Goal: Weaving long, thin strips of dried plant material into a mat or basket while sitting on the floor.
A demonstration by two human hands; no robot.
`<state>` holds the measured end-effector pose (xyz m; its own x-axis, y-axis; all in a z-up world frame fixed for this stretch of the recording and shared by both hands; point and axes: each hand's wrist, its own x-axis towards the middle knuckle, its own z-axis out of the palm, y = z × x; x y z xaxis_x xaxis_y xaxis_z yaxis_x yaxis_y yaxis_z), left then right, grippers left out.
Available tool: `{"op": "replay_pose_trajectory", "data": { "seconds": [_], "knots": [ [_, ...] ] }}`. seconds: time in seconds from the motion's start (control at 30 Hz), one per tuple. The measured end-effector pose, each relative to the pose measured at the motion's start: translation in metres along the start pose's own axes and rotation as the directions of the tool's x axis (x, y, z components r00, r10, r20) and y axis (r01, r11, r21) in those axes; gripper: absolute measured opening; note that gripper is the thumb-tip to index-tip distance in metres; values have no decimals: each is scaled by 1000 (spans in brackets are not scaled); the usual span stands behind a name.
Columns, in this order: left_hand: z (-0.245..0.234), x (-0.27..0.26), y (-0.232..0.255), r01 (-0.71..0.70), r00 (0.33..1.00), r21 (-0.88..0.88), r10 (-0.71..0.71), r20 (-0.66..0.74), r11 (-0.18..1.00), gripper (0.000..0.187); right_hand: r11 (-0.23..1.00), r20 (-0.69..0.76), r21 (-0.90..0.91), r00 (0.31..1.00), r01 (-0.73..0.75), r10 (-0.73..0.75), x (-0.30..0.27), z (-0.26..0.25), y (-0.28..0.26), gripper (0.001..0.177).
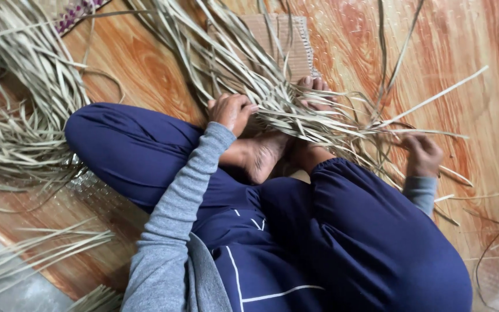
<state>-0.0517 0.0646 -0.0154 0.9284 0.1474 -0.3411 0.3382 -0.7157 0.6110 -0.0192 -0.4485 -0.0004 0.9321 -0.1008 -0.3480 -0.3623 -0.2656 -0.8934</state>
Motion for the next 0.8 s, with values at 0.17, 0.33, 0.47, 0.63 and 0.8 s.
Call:
{"op": "replay_pose_trajectory", "data": {
  "seconds": [0.17,0.33,0.47,0.63,0.8],
  "knots": [
    [4,-3,-15,9,996,52,-4,-94,999,22,952,-334,272,914,-141,230,-1,-118,74,7],
    [21,1,-29,7,978,82,10,-209,997,22,183,-25,955,553,-232,833,42,-251,202,41],
    [39,5,-46,93,987,60,-84,-139,994,26,815,-167,-430,853,388,-495,65,-73,28,50],
    [36,-1,-43,60,988,16,-57,-145,998,28,342,541,-594,676,728,-500,37,161,-112,24],
    [34,-8,-51,10,980,-73,-25,-199,997,26,433,745,-117,368,894,-556,33,260,-107,49]
  ]
}}
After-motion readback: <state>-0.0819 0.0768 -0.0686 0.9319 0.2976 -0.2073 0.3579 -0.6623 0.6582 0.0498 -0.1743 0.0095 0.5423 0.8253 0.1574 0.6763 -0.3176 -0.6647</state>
